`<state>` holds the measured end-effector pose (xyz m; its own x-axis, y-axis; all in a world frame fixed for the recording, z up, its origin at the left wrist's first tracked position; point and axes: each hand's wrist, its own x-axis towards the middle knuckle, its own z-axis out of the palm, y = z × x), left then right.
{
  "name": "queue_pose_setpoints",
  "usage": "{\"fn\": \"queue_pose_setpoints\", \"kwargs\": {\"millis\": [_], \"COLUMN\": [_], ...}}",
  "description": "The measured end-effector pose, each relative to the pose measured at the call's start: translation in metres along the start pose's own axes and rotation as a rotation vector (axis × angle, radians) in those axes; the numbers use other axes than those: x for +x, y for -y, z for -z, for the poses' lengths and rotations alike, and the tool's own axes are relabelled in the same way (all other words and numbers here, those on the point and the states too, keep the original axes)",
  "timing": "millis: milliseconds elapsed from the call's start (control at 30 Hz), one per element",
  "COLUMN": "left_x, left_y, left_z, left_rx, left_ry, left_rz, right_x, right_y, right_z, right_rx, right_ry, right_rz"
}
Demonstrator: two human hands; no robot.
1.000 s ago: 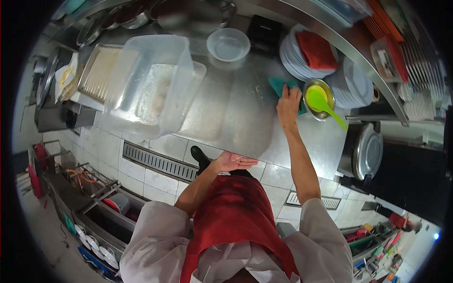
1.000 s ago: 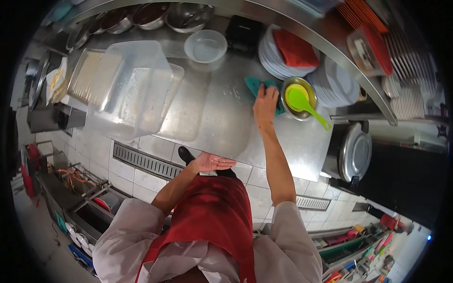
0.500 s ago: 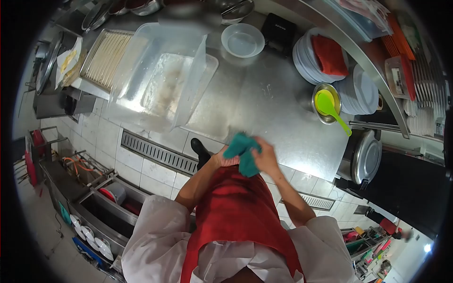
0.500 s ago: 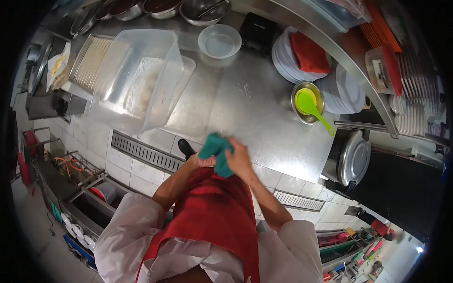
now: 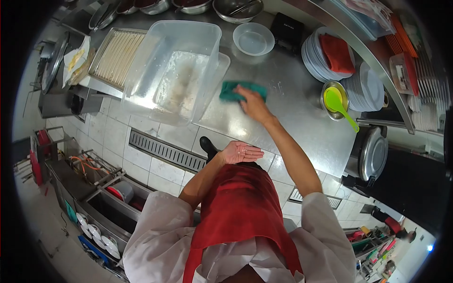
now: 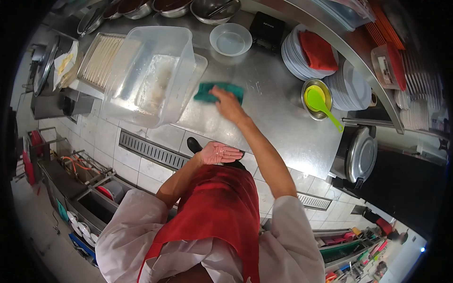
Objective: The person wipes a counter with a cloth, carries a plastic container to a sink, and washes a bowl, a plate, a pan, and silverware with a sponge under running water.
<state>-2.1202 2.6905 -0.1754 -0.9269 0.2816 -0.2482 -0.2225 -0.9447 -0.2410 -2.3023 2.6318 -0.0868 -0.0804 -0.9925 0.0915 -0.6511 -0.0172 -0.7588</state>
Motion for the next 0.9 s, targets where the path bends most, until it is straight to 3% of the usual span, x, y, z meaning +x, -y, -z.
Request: {"fn": "queue_pose_setpoints", "kwargs": {"millis": [67,133,167,200,267,333,400,500,600,667,733,800,833,900], "left_x": [-0.005,-0.007,0.005,0.008,0.006,0.003,0.006,0.018,0.028,0.030,0.015,0.023,0.023,0.034], "left_y": [-0.002,-0.001,0.000,-0.013,-0.014,-0.014,-0.019,-0.015,-0.009,-0.002,0.019,0.020,0.033,0.062], "left_z": [-0.001,0.007,0.042,0.069,0.039,0.007,-0.003,0.001,0.041,0.107,-0.003,0.008,0.000,-0.012], "left_rx": [0.041,0.269,-0.093,0.005,0.042,0.075,0.115,0.131,0.083,0.336,0.385,0.279,0.215,0.182], "left_ry": [-0.004,-0.012,0.409,0.302,0.115,0.059,0.002,0.031,0.031,0.087,-0.392,-0.139,-0.113,-0.133], "left_rz": [0.020,-0.111,-0.193,-0.056,-0.042,-0.014,0.004,0.067,0.176,-0.211,-0.055,0.202,0.237,0.253], "right_x": [-0.031,-0.075,-0.099,-0.120,-0.154,-0.173,-0.170,-0.173,-0.171,-0.177,-0.175,-0.162,-0.156,-0.164], "right_y": [0.021,0.047,0.064,0.076,0.071,0.046,0.028,-0.031,0.025,0.076,0.072,0.031,0.020,0.023], "right_z": [-0.003,0.001,0.009,0.018,0.039,0.072,0.095,0.052,-0.012,-0.035,-0.028,0.000,0.017,0.060], "right_rx": [0.023,0.132,0.193,0.253,0.200,-0.001,-0.175,-0.433,-0.403,-0.241,-0.371,-0.515,-0.458,-0.620], "right_ry": [0.268,0.550,0.516,0.476,0.083,-0.337,-0.599,-0.539,-0.285,-0.156,-0.371,-0.683,-0.796,-0.783], "right_rz": [0.112,-0.024,-0.089,-0.159,-0.308,-0.471,-0.549,-0.403,-0.240,-0.243,-0.132,-0.078,-0.085,-0.201]}}
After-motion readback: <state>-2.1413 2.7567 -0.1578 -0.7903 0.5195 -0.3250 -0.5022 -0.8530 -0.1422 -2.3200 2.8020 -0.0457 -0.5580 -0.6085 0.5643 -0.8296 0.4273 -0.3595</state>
